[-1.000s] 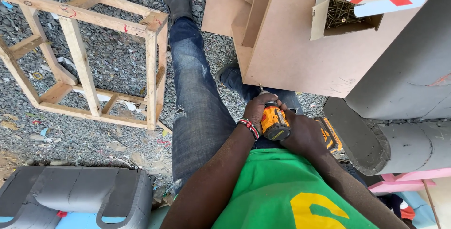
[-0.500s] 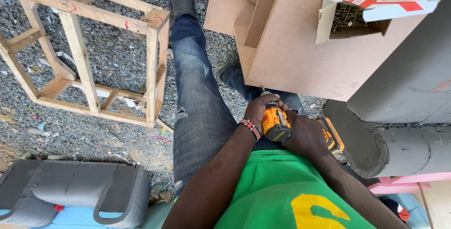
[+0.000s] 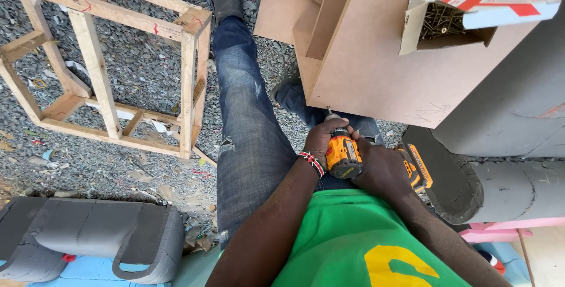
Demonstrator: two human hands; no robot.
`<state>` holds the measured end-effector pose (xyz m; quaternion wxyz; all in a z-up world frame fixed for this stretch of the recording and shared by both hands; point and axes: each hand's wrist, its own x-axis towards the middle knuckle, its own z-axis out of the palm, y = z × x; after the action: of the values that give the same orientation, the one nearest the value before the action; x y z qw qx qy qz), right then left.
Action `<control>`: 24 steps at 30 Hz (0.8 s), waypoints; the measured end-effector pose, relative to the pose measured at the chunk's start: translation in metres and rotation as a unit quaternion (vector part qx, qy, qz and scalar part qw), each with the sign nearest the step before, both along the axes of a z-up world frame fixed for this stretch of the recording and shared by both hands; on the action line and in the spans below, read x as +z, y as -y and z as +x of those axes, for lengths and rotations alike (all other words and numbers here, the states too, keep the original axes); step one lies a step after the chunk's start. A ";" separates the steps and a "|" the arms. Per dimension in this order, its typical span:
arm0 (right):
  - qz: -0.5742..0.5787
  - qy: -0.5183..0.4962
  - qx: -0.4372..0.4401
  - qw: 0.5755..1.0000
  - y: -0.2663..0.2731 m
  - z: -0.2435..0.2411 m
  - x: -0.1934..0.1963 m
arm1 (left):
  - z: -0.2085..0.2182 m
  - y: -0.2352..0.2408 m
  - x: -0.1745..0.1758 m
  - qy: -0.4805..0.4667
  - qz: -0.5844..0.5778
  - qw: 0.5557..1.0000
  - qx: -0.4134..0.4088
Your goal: The person assembles a wooden cabinet by positioning and aligning large plywood panels. They use a cordless drill to drive screws into the joints, securing the side panels to the main frame. The person also handles a box of screws and a tape measure during the process.
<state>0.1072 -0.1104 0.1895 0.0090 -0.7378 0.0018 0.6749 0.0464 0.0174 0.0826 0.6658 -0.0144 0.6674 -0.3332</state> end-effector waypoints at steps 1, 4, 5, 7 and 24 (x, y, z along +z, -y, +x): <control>0.010 0.004 -0.006 1.000 -0.001 0.002 0.000 | 0.002 0.000 0.001 0.007 0.000 1.000 -0.006; 0.031 0.020 -0.022 0.999 0.008 -0.003 -0.006 | -0.005 0.008 -0.010 0.014 0.003 1.000 0.001; 0.042 0.023 -0.031 0.998 0.013 -0.006 -0.005 | -0.010 0.012 -0.012 0.007 0.005 1.000 0.015; 0.044 0.023 -0.016 0.999 0.017 -0.009 -0.008 | -0.017 0.014 -0.017 0.000 0.001 1.000 0.019; 0.014 0.040 -0.121 0.992 0.004 -0.015 -0.009 | -0.006 -0.022 -0.085 0.180 0.050 0.951 -0.248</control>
<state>0.0924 -0.1145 0.1804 0.1011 -0.7584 0.0811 0.6388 0.0400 0.0396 -0.0022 0.6711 0.2454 0.5349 -0.4508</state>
